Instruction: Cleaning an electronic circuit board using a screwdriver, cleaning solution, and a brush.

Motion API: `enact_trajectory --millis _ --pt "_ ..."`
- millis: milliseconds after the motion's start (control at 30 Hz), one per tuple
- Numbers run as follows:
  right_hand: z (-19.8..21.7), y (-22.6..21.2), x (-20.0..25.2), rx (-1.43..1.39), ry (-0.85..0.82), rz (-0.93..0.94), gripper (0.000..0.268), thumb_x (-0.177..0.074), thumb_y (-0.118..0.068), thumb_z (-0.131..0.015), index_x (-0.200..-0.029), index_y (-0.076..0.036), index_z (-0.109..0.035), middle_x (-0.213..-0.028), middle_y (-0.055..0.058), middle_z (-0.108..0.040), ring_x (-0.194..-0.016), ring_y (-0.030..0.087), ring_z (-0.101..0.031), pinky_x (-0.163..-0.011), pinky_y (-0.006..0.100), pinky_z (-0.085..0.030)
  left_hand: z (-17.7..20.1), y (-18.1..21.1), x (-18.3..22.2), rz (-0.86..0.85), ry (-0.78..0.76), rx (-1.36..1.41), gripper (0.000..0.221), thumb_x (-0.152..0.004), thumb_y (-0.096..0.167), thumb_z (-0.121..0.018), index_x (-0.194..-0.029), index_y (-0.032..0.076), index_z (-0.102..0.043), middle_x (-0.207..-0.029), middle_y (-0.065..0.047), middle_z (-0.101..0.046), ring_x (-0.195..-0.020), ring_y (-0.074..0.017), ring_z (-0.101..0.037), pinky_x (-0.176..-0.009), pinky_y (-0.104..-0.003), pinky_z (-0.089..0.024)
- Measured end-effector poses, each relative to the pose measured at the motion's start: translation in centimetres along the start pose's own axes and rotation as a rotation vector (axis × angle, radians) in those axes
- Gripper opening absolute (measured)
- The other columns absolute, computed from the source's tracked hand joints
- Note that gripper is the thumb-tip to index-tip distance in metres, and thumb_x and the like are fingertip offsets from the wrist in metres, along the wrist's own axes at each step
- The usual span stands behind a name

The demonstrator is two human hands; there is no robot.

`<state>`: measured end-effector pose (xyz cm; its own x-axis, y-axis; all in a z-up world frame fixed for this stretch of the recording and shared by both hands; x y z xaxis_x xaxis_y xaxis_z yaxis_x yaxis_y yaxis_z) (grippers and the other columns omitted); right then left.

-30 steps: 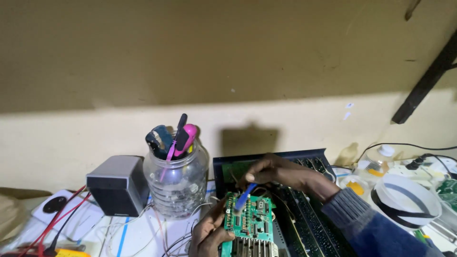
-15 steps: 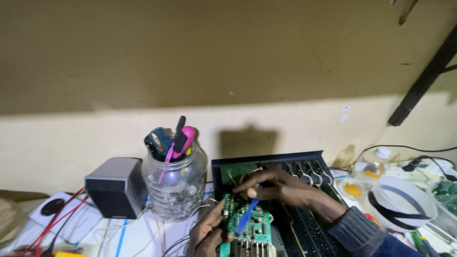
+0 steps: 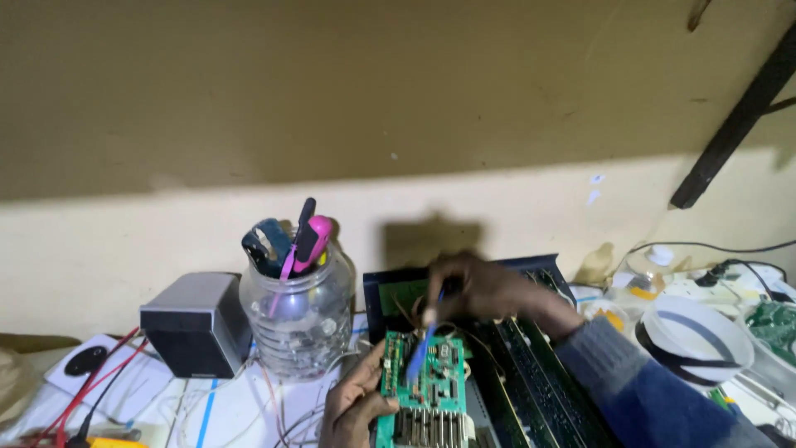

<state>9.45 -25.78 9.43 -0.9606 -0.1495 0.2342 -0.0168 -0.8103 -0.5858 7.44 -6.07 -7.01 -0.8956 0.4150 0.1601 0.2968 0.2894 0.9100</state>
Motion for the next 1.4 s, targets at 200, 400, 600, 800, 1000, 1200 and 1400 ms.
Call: enact_trajectory --millis 200,400,600,800,1000,1200,1400 --pt "5.3 3.1 0.9 -0.195 0.378 0.017 0.021 -0.079 -0.022 -0.088 -0.075 -0.012 -0.07 -0.082 0.003 -0.07 -0.077 0.018 -0.061 -0.074 0.033 -0.047 0.7 -0.5 -0.5 0.036 0.03 -0.099 0.097 -0.06 0.008 -0.066 -0.156 0.019 -0.053 -0.163 -0.006 -0.054 -0.156 -0.036 -0.035 -0.124 -0.053 -0.029" --pt "1.7 3.3 -0.4 -0.116 0.078 0.162 0.027 -0.073 -0.036 -0.086 -0.086 -0.017 -0.072 -0.095 0.002 -0.075 -0.092 0.02 -0.07 -0.092 0.043 -0.056 0.3 0.2 0.3 0.035 0.077 -0.104 0.101 -0.059 0.008 -0.068 -0.157 0.021 -0.048 -0.17 -0.003 -0.038 -0.156 -0.0382 -0.034 -0.124 -0.062 -0.024" --pt "3.8 4.4 0.5 -0.115 0.307 -0.017 0.023 -0.073 -0.031 -0.088 -0.079 -0.02 -0.069 -0.096 -0.002 -0.074 -0.104 0.022 -0.069 -0.102 0.047 -0.051 1.3 -0.7 -0.7 0.014 0.025 -0.145 0.098 -0.063 0.001 -0.068 -0.157 0.022 -0.048 -0.171 -0.006 -0.036 -0.155 -0.0405 -0.033 -0.124 -0.061 -0.025" --pt "2.6 6.7 0.8 -0.166 0.177 0.021 0.017 -0.075 -0.027 -0.085 -0.081 -0.018 -0.072 -0.12 0.005 -0.079 -0.138 0.029 -0.06 -0.116 0.067 -0.032 0.1 0.4 0.5 0.098 0.089 -0.102 0.096 -0.062 0.004 -0.064 -0.157 0.018 -0.051 -0.165 -0.006 -0.05 -0.158 -0.0293 -0.033 -0.124 -0.044 -0.026" --pt "2.0 5.9 0.4 -0.176 0.104 0.113 0.015 -0.077 -0.028 -0.085 -0.077 -0.018 -0.074 -0.09 0.0 -0.074 -0.093 0.019 -0.07 -0.1 0.05 -0.052 0.8 -0.4 -0.5 -0.03 -0.007 -0.127 0.095 -0.063 0.004 -0.068 -0.155 0.019 -0.051 -0.169 -0.003 -0.042 -0.156 -0.0391 -0.032 -0.126 -0.058 -0.018" --pt "1.3 6.1 -0.5 -0.189 0.035 0.125 0.018 -0.074 -0.025 -0.088 -0.082 -0.016 -0.074 -0.086 0.0 -0.077 -0.084 0.016 -0.072 -0.087 0.038 -0.058 0.3 0.3 0.3 0.099 -0.002 -0.173 0.098 -0.063 0.007 -0.069 -0.158 0.027 -0.048 -0.171 0.005 -0.038 -0.159 -0.0321 -0.029 -0.127 -0.059 -0.018" --pt "2.2 5.2 1.0 -0.152 0.094 0.111 0.02 -0.073 -0.026 -0.088 -0.08 -0.018 -0.072 -0.089 0.0 -0.076 -0.088 0.018 -0.072 -0.09 0.04 -0.057 0.2 0.3 -0.2 0.013 -0.032 -0.141 0.099 -0.062 0.003 -0.069 -0.157 0.023 -0.047 -0.171 -0.002 -0.036 -0.157 -0.0345 -0.033 -0.125 -0.058 -0.02"
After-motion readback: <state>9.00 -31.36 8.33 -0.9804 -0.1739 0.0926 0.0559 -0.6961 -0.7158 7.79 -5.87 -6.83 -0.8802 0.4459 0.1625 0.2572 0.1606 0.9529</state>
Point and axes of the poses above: each hand's wrist, its own x-axis away from the middle knuckle, its own z-axis out of the back of the hand, y = z × x, the point moved 6 cm from there along -x, towards the middle knuckle
